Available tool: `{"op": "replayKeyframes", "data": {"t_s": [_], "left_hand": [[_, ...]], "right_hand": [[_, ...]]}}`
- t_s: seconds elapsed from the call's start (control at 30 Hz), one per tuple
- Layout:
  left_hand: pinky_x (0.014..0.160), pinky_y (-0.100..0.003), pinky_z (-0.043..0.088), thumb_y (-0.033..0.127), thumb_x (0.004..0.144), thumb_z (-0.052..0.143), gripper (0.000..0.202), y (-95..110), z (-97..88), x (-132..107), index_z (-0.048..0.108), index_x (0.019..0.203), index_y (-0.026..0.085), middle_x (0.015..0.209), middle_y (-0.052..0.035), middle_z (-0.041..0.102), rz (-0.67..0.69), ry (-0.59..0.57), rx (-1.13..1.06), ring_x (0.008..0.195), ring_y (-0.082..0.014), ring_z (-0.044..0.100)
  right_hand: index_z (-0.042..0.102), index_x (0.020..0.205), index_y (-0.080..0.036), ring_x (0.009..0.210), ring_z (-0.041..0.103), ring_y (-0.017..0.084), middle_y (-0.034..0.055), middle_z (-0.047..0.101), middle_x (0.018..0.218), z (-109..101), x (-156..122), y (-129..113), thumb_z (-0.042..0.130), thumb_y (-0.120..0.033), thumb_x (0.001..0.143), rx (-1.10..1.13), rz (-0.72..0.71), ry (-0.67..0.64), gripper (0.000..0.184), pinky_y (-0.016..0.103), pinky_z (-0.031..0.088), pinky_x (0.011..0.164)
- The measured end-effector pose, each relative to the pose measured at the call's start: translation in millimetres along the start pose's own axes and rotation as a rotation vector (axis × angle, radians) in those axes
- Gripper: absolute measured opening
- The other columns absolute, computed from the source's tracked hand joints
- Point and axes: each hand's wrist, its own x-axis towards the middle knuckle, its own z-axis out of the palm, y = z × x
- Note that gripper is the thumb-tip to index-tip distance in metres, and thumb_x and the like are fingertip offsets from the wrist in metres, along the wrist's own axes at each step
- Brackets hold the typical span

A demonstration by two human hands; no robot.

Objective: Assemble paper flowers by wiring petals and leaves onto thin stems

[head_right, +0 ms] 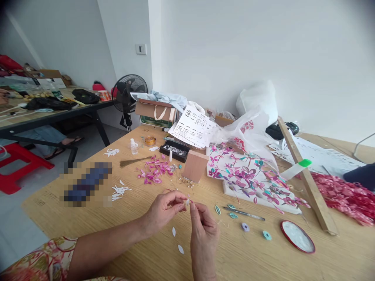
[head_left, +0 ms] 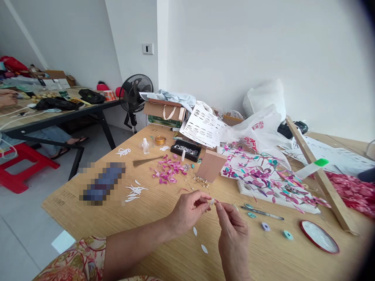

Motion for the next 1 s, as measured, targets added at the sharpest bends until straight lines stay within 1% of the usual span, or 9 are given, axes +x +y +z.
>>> {"op": "replayKeyframes", "data": {"t_s": [0.07,0.17,0.33,0.47,0.53,0.6,0.7,0.83,1.0], "left_hand": [[0.072,-0.025,0.045,0.026,0.075,0.054,0.020,-2,1.1,1,0.059,0.090,0.014,0.078,-0.0037,0.060,-0.001,-0.016,-0.026,0.073,-0.0126,0.057],[0.073,-0.025,0.044,0.028,0.074,0.055,0.020,-4,2.5,3,0.060,0.087,0.013,0.080,-0.0044,0.060,-0.012,-0.047,-0.080,0.076,-0.0130,0.055],[0.067,-0.023,0.041,0.030,0.071,0.058,0.020,-5,5.9,6,0.058,0.080,0.012,0.074,-0.0025,0.057,-0.056,-0.057,-0.225,0.070,-0.0109,0.051],[0.060,-0.020,0.037,0.031,0.069,0.060,0.020,4,6.4,8,0.058,0.071,0.011,0.064,0.0004,0.052,-0.096,-0.028,-0.219,0.062,-0.0080,0.046],[0.056,-0.020,0.037,0.033,0.067,0.061,0.021,8,5.8,8,0.057,0.070,0.012,0.063,0.0005,0.051,-0.136,-0.024,-0.214,0.061,-0.0080,0.046],[0.054,-0.019,0.037,0.035,0.067,0.060,0.024,9,5.1,7,0.055,0.071,0.012,0.065,-0.0003,0.052,-0.165,-0.046,-0.222,0.063,-0.0091,0.048],[0.052,-0.018,0.038,0.036,0.069,0.059,0.025,5,4.5,5,0.053,0.074,0.013,0.066,-0.0004,0.052,-0.153,-0.079,-0.231,0.064,-0.0096,0.050],[0.050,-0.018,0.038,0.036,0.072,0.056,0.024,5,4.4,3,0.052,0.078,0.013,0.066,0.0002,0.050,-0.117,-0.097,-0.251,0.061,-0.0087,0.049],[0.049,-0.018,0.037,0.037,0.074,0.052,0.025,10,5.1,4,0.054,0.073,0.012,0.058,0.0012,0.048,-0.126,-0.054,-0.241,0.057,-0.0086,0.048]], "right_hand": [[0.062,0.068,-0.018,0.065,0.052,0.013,-0.0012,0.060,0.063,0,0,1,0.063,-0.032,0.069,0.001,-0.001,-0.008,0.014,0.024,0.040,0.064],[0.062,0.068,-0.017,0.065,0.053,0.014,-0.0001,0.061,0.064,-1,0,3,0.063,-0.032,0.068,-0.007,0.004,-0.009,0.015,0.025,0.041,0.064],[0.062,0.067,-0.017,0.065,0.053,0.014,0.0002,0.062,0.064,-1,1,4,0.063,-0.032,0.068,0.007,0.009,-0.013,0.015,0.025,0.041,0.064],[0.062,0.068,-0.018,0.064,0.051,0.013,-0.0008,0.061,0.062,-1,1,5,0.063,-0.031,0.069,0.015,0.010,-0.007,0.014,0.024,0.040,0.062],[0.063,0.069,-0.017,0.063,0.052,0.013,-0.0008,0.061,0.062,-2,1,6,0.063,-0.031,0.069,0.019,0.012,-0.012,0.013,0.024,0.040,0.062],[0.063,0.070,-0.017,0.064,0.052,0.014,-0.0004,0.061,0.064,-2,1,7,0.063,-0.030,0.069,0.032,0.014,-0.023,0.013,0.025,0.040,0.063],[0.064,0.072,-0.017,0.062,0.052,0.013,-0.0005,0.061,0.063,-2,1,8,0.063,-0.029,0.070,0.050,0.017,-0.036,0.013,0.024,0.040,0.062],[0.063,0.072,-0.017,0.061,0.050,0.013,-0.0010,0.060,0.062,-1,0,7,0.062,-0.029,0.071,0.054,0.017,-0.050,0.013,0.024,0.040,0.060],[0.062,0.071,-0.016,0.061,0.050,0.013,-0.0010,0.058,0.061,-1,0,7,0.061,-0.029,0.071,0.060,0.022,-0.056,0.013,0.024,0.040,0.061]]}}
